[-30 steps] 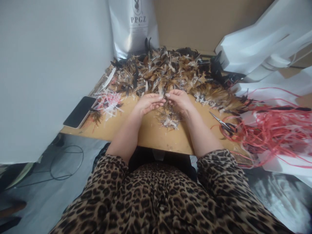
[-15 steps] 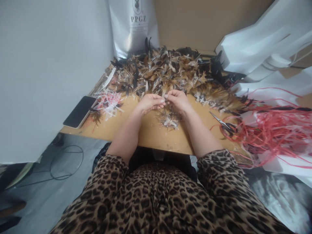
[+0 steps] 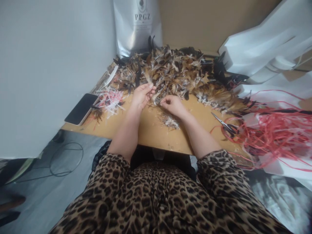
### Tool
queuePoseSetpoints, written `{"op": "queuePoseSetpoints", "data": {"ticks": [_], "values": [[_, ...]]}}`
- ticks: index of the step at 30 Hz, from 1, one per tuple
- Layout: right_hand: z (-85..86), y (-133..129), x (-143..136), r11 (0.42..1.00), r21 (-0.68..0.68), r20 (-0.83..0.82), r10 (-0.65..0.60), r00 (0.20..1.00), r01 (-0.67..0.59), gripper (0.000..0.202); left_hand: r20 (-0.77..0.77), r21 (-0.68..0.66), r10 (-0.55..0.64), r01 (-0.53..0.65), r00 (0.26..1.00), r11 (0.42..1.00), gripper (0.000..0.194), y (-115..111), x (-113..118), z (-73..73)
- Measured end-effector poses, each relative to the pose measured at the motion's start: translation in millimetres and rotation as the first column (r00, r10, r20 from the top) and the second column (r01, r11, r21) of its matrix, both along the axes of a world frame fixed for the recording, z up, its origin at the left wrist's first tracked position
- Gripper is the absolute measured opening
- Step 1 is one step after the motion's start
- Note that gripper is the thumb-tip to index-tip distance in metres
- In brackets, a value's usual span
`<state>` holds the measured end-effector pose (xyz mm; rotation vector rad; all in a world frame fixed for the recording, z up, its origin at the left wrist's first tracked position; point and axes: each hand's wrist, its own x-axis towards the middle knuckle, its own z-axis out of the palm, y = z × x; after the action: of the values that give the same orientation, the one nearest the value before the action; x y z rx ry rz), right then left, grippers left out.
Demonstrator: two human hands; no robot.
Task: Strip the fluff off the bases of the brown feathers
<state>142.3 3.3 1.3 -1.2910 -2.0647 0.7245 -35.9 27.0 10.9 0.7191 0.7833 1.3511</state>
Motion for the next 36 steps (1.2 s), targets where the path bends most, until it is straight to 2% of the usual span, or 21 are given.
{"op": "queuePoseSetpoints", "data": {"ticks": [3,5,8,10,13,15,17,20,23,25,28,32,36], "values": [[5.7,-8.0,-4.8,0.99,0.107,0.34,0.047,0.939,-0.089,0.016,0.009,0.004,-0.013,0.013,1.0,1.0,0.006,0.0,0.3,-1.8],[9.0,-12.0,-7.7,0.987,0.127,0.479,0.029,0.877,-0.102,0.019,0.011,0.008,-0.017,0.017,1.0,1.0,0.006,-0.7,1.3,-1.8],[8.7,-14.1,-11.3,0.983,0.15,0.564,0.005,0.826,-0.108,0.021,-0.003,0.003,-0.02,0.02,1.0,1.0,0.006,-2.2,2.8,-0.2],[5.5,-12.6,-12.4,0.981,0.162,0.563,-0.008,0.826,-0.102,0.022,-0.014,-0.009,-0.02,0.02,1.0,1.0,0.007,-3.0,3.6,1.0],[0.4,-7.5,-9.9,0.99,0.12,0.413,0.018,0.911,-0.074,0.018,-0.014,-0.03,-0.013,0.013,1.0,0.999,0.009,-3.3,4.0,1.4],[-1.5,-3.2,-5.9,0.999,0.001,0.169,0.037,0.985,-0.038,0.013,-0.002,-0.025,-0.01,0.01,1.0,1.0,0.01,-2.8,3.8,0.6],[-1.5,0.8,-1.6,0.983,-0.181,-0.118,-0.027,0.993,0.005,0.011,0.012,-0.013,-0.011,0.011,1.0,1.0,0.01,-2.0,3.4,-0.4],[1.2,4.9,2.4,0.904,-0.427,-0.469,-0.192,0.862,-0.031,0.02,0.013,-0.011,-0.013,0.013,1.0,1.0,0.009,-1.7,3.7,-0.8],[4.8,6.6,2.8,0.835,-0.521,-0.683,-0.281,0.674,-0.179,0.029,-0.012,-0.038,-0.035,0.035,0.999,0.999,0.007,-3.5,6.3,-0.6],[6.5,7.2,2.0,0.816,-0.53,-0.744,-0.318,0.587,-0.231,0.033,-0.045,-0.067,-0.083,0.08,0.996,0.995,0.007,-5.8,9.7,-1.0],[6.5,7.9,0.2,0.824,-0.527,-0.773,-0.364,0.519,-0.207,0.034,-0.099,-0.102,-0.199,0.189,0.975,0.977,0.009,-9.8,16.0,-3.0],[1.9,9.2,-3.6,0.857,-0.502,-0.774,-0.384,0.504,-0.119,0.032,-0.117,-0.114,-0.325,0.312,0.938,0.943,0.01,-13.8,23.0,-6.1],[-3.3,9.1,-7.6,0.897,-0.441,-0.774,-0.364,0.519,-0.029,0.029,-0.073,-0.132,-0.331,0.32,0.941,0.938,0.004,-14.2,25.9,-7.1]]}}
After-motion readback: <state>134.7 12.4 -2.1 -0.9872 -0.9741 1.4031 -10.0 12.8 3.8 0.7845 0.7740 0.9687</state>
